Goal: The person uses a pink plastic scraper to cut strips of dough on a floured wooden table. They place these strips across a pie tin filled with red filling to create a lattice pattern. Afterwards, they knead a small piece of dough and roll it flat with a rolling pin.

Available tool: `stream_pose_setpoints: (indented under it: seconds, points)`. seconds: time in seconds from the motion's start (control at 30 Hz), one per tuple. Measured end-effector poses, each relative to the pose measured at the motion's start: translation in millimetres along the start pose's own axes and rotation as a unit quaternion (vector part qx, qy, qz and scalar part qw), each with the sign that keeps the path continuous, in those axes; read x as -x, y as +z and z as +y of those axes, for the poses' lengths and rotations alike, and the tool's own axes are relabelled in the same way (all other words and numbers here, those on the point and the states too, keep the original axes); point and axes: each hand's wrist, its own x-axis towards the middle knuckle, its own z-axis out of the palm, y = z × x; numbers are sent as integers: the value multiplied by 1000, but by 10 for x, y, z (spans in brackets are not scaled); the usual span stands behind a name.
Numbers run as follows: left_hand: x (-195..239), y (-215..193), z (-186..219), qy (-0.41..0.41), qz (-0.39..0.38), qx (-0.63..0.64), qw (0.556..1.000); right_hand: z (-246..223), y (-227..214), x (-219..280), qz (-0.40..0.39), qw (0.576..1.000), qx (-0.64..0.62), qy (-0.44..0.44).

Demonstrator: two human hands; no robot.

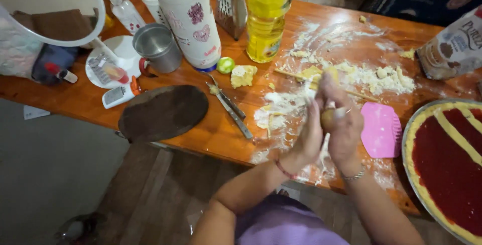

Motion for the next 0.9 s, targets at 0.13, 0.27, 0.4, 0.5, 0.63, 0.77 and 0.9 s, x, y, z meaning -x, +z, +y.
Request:
stream_pose_setpoints:
  seconds: [0.13,0.27,0.4,0.5,0.63,0.77,0.9]
  points:
    - [-283,-30,-97,-37,56,155,986,709,-137,-32,107,992,14,-58]
    - [-328,-195,-47,25,100,119,987,536,-98,-253,203,901,-361,127]
    - [-311,-274,-507,-133,151,376,905,-134,227,-329,169,842,-479,182]
    - [-295,-303,-668,-172,146,448,865,553,-78,-228,114,882,-422,174]
    - [-303,-394,-864,-164,154,408,885,641,-130,-118,54,995,-80,-29]
    - [-214,-199,-407,-139,192,331,913,521,-120,-26,-27,998,5,-54]
    - [-229,19,246,-64,205,175,961,183,14,135,-75,997,4,8]
